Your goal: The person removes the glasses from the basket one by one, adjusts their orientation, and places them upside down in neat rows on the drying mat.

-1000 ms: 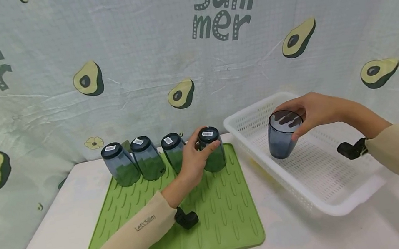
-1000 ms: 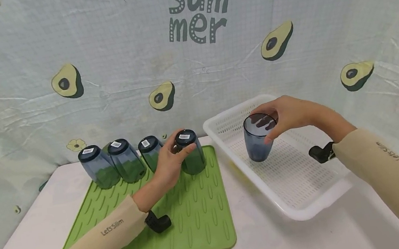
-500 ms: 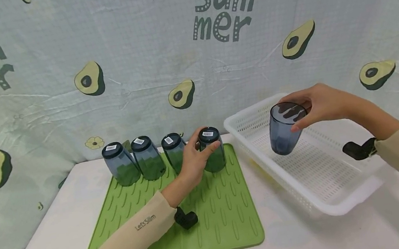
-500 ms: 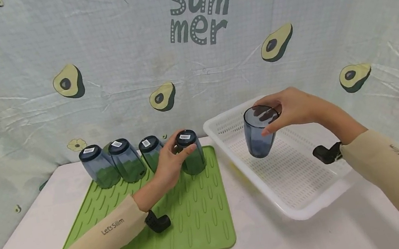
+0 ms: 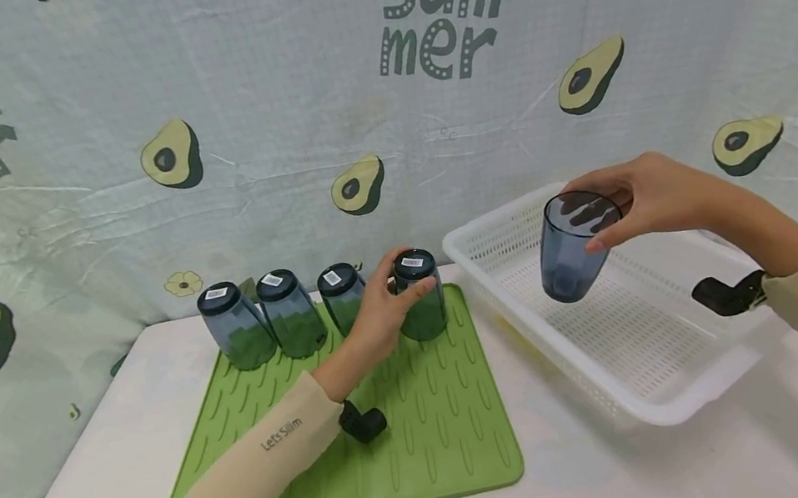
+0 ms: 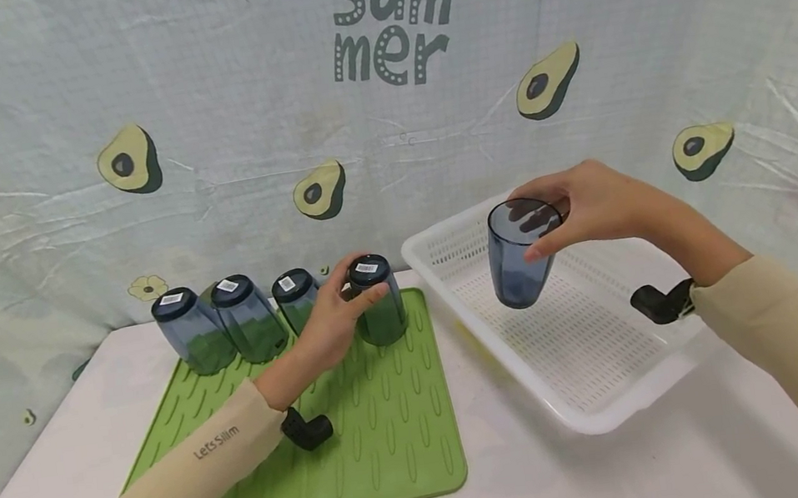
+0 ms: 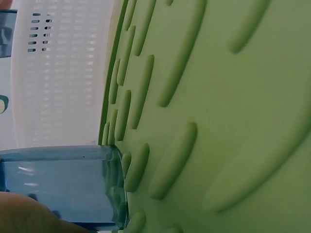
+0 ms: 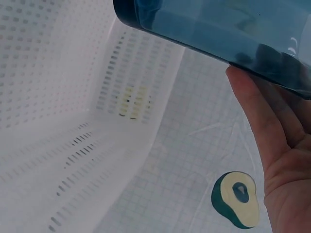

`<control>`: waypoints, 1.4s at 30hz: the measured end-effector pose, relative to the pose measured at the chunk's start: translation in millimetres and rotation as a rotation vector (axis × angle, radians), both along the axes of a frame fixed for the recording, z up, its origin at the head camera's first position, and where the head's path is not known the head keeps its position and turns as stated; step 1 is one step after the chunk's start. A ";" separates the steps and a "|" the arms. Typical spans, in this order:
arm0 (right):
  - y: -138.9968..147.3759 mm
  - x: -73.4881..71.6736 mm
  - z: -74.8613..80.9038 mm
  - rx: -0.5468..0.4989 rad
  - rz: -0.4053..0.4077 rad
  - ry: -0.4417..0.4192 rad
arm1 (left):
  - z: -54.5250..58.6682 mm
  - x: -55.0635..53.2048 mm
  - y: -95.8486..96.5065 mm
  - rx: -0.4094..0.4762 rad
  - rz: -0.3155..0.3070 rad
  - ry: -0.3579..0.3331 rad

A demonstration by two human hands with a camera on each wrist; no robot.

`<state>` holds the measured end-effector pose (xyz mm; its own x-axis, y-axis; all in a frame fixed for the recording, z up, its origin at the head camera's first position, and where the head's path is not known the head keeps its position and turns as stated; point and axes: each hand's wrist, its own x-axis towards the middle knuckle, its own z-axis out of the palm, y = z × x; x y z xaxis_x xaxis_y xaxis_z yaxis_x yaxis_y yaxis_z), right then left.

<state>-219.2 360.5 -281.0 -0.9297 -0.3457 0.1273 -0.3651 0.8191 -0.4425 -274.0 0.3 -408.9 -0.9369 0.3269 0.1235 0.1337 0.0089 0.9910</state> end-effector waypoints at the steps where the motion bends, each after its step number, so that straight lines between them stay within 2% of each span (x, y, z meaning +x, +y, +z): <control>1: 0.0 0.4 0.3 0.004 0.002 0.002 | 1.1 -0.4 -0.8 0.000 -0.010 -0.001; 8: 0.8 1.7 -0.3 0.012 -0.012 -0.010 | 7.2 -5.4 -5.6 -0.011 -0.089 -0.033; 14: 0.3 5.1 2.6 0.000 -0.011 0.012 | 10.3 -10.9 -8.0 -0.004 -0.142 -0.068; 24: -1.9 11.8 4.9 -0.042 -0.027 0.015 | 10.9 -11.6 -7.9 -0.030 -0.151 -0.098; 27: -2.1 13.8 4.9 -0.039 -0.034 0.026 | 13.7 -10.3 -8.4 -0.122 -0.136 -0.065; 31: -2.6 19.0 6.0 -0.034 -0.041 0.040 | 21.4 -7.5 -8.9 -0.313 -0.102 0.009; 34: -3.6 23.2 7.4 -0.036 -0.052 0.044 | 27.6 -5.9 -9.4 -0.421 -0.081 0.050; 37: -4.8 27.2 9.5 -0.050 -0.049 0.048 | 33.8 -3.3 -11.5 -0.480 -0.079 0.097; 42: -6.2 32.0 11.4 -0.077 -0.023 0.054 | 46.9 4.0 -15.6 -0.497 -0.087 0.194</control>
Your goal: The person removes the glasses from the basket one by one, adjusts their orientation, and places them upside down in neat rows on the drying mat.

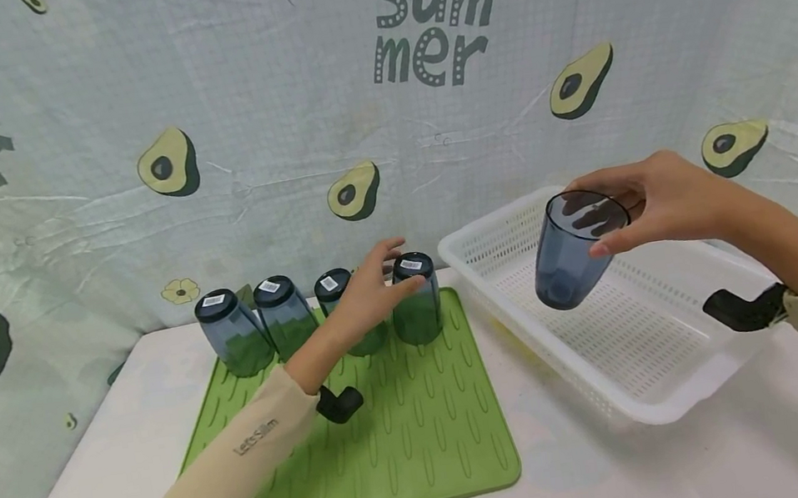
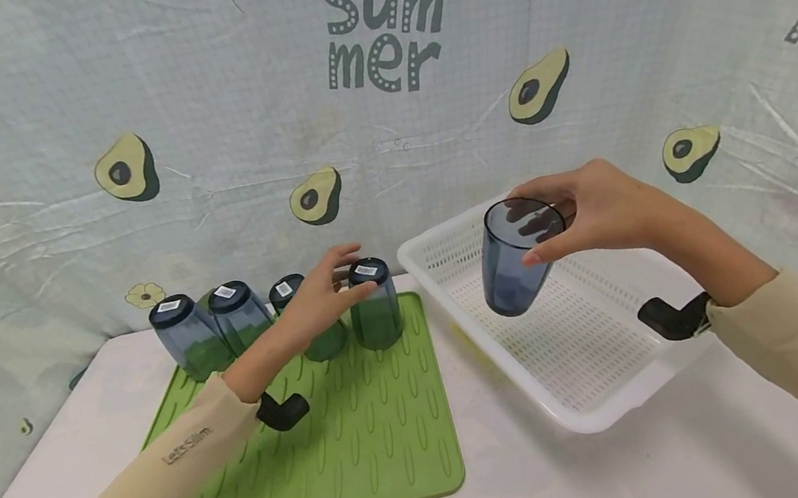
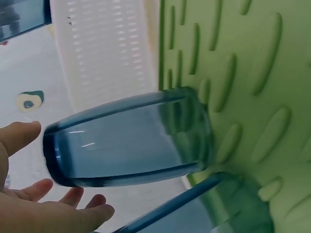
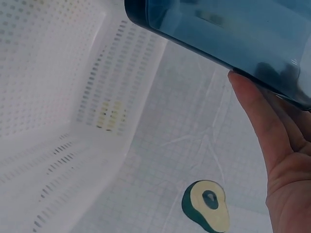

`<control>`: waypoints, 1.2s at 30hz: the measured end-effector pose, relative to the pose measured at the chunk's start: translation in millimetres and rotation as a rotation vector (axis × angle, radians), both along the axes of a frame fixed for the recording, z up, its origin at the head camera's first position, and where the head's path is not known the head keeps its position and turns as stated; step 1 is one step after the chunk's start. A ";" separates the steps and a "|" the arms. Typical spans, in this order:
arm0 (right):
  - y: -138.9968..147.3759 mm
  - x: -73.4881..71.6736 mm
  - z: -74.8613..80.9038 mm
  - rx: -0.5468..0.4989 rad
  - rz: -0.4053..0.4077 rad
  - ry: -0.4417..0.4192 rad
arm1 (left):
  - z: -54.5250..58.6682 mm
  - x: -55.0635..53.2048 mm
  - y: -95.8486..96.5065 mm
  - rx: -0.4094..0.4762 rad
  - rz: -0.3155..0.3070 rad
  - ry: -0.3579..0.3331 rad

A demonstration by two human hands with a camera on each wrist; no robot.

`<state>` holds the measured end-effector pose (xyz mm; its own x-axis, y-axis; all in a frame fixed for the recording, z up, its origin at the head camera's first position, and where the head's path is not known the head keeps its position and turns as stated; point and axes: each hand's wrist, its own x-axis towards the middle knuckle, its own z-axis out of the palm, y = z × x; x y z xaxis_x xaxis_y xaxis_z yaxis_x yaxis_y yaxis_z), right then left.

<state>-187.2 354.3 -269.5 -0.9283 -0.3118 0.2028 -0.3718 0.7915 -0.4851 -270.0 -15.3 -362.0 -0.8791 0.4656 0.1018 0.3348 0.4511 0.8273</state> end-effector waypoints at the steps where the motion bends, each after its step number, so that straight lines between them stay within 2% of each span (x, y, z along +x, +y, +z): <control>1: -0.2 0.5 -0.1 -0.006 0.007 -0.002 | 2.0 1.3 -0.6 0.003 -0.006 0.015; 10: -4.7 6.8 1.8 -0.032 0.066 0.017 | 12.0 15.1 -7.8 -0.020 -0.052 0.178; 19: -11.9 10.7 5.8 -0.027 0.160 0.063 | 12.3 39.6 -17.2 -0.052 -0.085 0.237; 26: -17.4 10.8 5.7 0.008 0.256 0.126 | 8.4 53.3 -17.9 -0.044 -0.117 0.220; 31: -21.3 11.7 6.2 0.038 0.303 0.145 | 5.3 59.2 -18.2 -0.028 -0.135 0.222; 36: -27.5 11.9 7.5 0.026 0.358 0.166 | 2.5 64.3 -18.4 -0.015 -0.155 0.222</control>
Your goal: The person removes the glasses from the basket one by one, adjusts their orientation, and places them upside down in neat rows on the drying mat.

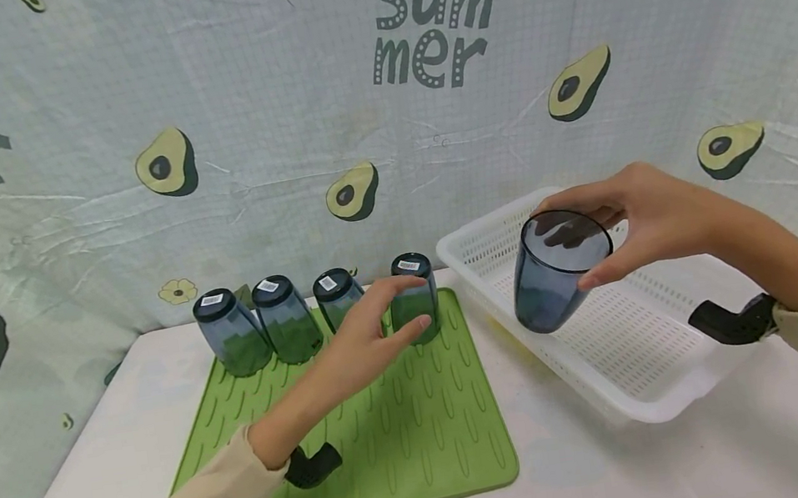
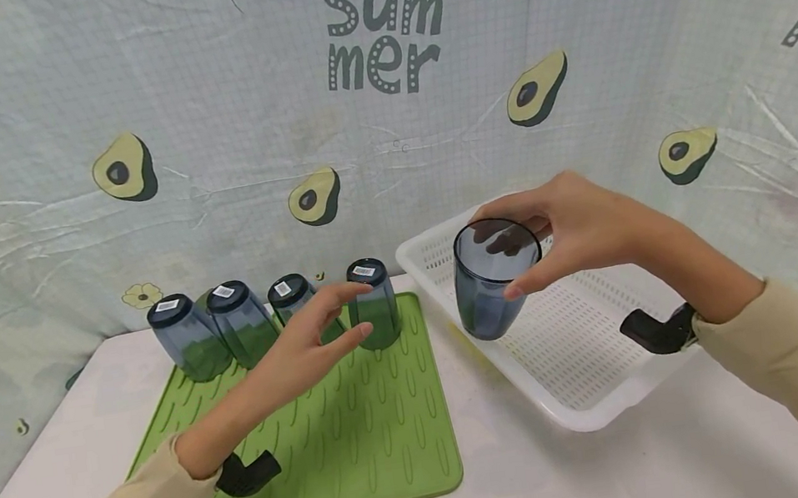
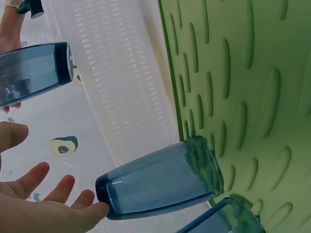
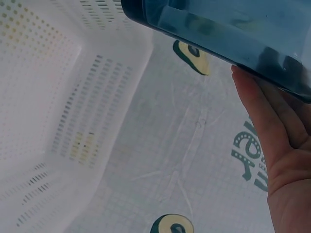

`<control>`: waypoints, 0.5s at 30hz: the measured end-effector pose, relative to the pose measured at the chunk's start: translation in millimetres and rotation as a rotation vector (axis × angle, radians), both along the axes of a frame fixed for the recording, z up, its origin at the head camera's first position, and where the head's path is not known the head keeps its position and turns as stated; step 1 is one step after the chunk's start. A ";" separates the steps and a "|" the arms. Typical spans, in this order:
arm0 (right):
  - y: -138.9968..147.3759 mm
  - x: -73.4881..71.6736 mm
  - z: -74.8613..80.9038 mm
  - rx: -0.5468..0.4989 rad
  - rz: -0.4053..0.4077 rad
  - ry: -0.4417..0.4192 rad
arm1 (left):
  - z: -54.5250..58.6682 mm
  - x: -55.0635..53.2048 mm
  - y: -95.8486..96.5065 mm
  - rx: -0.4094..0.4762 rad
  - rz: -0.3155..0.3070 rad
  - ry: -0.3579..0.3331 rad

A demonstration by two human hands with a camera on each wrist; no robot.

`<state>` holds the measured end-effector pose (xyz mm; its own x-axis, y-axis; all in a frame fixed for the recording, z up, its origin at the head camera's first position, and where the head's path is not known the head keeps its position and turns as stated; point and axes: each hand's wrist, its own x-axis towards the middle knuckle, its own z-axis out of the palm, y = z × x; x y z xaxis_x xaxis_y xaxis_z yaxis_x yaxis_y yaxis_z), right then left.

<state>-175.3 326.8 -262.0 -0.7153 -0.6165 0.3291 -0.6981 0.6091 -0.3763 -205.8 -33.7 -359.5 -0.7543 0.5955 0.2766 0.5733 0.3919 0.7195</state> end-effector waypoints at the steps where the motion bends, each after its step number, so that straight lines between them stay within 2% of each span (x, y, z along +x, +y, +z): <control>1: -1.3 -0.1 0.3 -0.003 0.009 0.002 | -0.5 1.1 0.0 0.006 -0.004 -0.004; 15: -25.3 -2.9 -0.9 -0.020 0.095 0.017 | -7.4 9.8 3.0 0.057 -0.045 -0.019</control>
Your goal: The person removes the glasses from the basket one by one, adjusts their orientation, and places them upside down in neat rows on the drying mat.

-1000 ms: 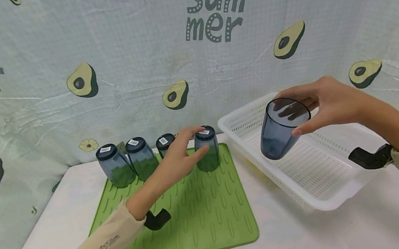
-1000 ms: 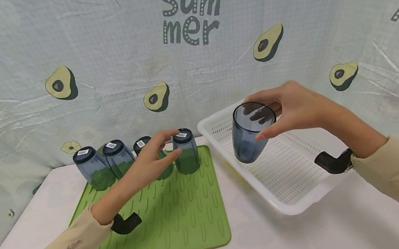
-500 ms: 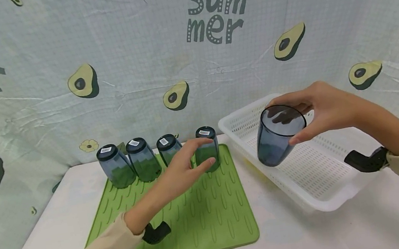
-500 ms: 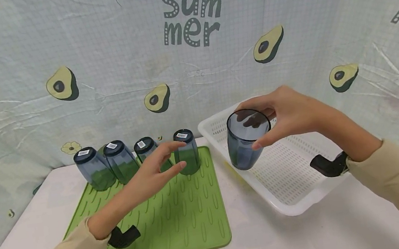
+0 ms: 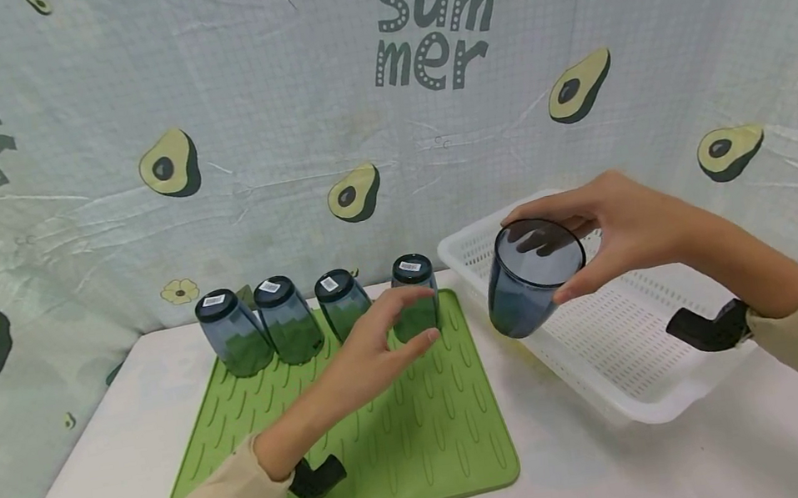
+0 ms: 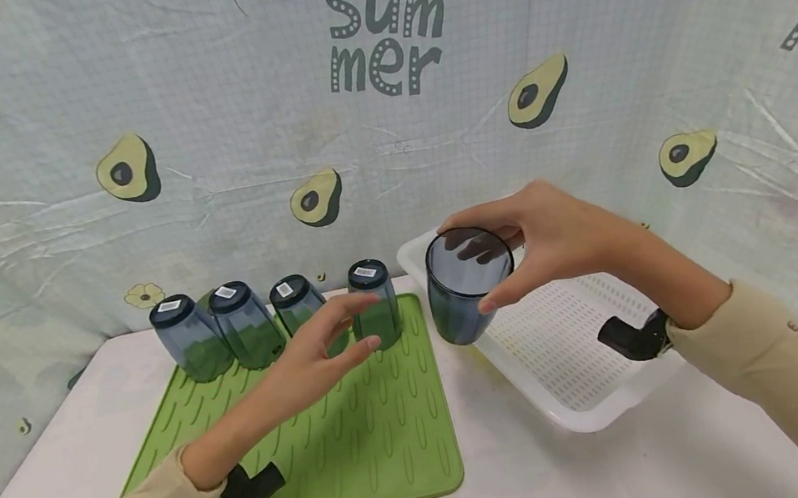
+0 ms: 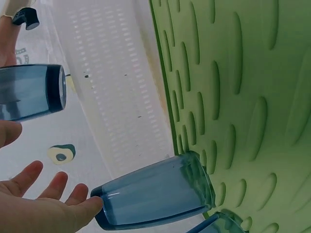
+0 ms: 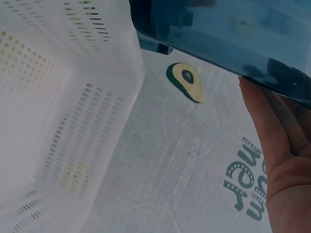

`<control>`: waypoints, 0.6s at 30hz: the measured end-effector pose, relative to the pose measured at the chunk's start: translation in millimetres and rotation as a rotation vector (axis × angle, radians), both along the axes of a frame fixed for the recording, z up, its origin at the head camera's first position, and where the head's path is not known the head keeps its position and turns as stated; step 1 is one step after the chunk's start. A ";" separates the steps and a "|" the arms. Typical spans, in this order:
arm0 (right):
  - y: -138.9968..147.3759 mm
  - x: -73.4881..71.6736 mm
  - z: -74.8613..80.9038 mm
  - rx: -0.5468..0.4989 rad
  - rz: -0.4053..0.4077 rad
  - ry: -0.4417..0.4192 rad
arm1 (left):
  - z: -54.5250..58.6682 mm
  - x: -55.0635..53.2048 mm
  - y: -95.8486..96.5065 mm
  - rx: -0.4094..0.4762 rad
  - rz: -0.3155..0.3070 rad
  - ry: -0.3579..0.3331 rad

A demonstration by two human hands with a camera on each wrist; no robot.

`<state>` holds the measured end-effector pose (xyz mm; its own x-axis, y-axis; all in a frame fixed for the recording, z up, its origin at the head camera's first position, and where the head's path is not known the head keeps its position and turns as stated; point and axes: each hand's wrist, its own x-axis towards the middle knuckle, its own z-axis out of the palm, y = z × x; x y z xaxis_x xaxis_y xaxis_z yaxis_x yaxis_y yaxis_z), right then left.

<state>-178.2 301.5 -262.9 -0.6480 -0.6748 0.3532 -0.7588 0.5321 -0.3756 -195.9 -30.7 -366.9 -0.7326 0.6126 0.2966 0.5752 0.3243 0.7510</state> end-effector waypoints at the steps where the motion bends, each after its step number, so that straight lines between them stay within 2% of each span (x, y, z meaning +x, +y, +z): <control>1: -2.2 -0.6 -1.0 -0.002 -0.001 -0.003 | -0.6 0.1 0.5 0.000 0.000 -0.001; 5: -10.6 -2.2 -3.9 -0.030 0.002 -0.042 | -3.7 0.0 2.3 0.004 -0.002 -0.018; 9: -18.1 -3.2 -3.4 -0.044 0.004 -0.047 | -7.2 0.0 2.4 0.022 -0.008 -0.048; 18: -32.7 -5.2 -2.1 -0.085 0.049 -0.040 | -16.2 -0.4 2.6 0.154 -0.044 -0.067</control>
